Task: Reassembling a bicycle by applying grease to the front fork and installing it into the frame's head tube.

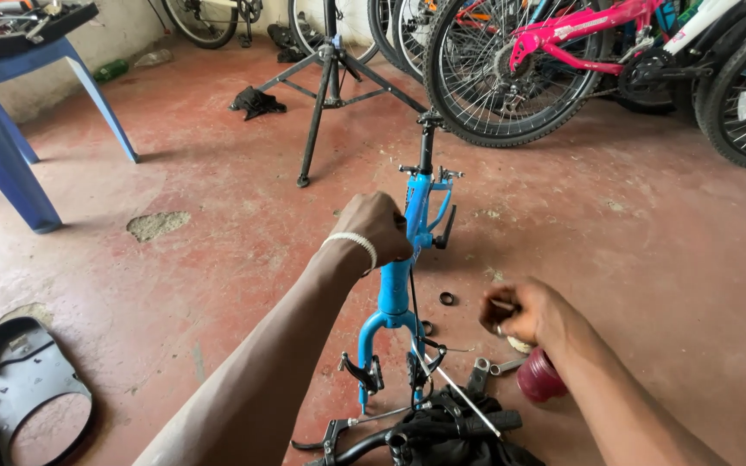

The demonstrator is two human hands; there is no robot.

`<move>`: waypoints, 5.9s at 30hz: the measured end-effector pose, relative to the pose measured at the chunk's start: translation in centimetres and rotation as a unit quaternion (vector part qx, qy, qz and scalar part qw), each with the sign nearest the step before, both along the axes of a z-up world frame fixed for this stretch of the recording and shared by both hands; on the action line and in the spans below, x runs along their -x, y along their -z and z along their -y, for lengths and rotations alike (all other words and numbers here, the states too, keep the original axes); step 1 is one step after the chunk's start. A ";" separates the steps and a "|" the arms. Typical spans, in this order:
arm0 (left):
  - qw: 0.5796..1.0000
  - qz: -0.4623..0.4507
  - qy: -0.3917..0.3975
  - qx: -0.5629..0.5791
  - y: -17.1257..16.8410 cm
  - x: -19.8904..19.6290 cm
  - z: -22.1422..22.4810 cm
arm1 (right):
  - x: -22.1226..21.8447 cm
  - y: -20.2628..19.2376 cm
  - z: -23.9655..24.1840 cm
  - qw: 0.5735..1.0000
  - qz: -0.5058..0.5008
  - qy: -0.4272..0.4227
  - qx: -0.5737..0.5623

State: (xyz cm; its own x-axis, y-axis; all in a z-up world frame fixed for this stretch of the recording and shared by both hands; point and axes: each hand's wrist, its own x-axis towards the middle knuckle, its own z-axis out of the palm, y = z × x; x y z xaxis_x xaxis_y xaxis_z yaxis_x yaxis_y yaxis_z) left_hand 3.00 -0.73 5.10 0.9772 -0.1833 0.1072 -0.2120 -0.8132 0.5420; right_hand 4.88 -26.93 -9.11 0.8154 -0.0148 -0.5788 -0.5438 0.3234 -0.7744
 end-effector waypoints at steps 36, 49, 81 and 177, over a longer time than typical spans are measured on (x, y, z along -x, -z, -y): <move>0.894 -0.004 -0.081 0.441 6.4 2.9 -2.6 | 2.4 -13.4 -15.7 0.770 0.428 -0.111 0.460; 0.927 0.010 -0.088 0.364 8.0 2.5 -2.2 | 2.3 -12.3 -15.5 0.785 0.397 -0.131 0.458; 0.794 -0.043 -0.205 0.571 7.0 -0.6 2.2 | -1.5 -8.7 -15.5 0.879 0.306 0.014 0.365; 0.845 -0.012 -0.032 0.533 9.3 3.7 -1.7 | 4.6 -10.7 -14.7 0.846 0.456 -0.155 0.228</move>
State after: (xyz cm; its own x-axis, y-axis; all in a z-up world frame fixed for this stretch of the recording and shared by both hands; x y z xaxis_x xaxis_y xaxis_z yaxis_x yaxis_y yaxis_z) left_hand -0.75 0.99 -4.20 0.9858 0.0586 0.1574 -0.1639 0.1306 0.9778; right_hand 0.31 -12.27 1.60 0.9251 0.2299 0.3022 0.3440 -0.1704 -0.9234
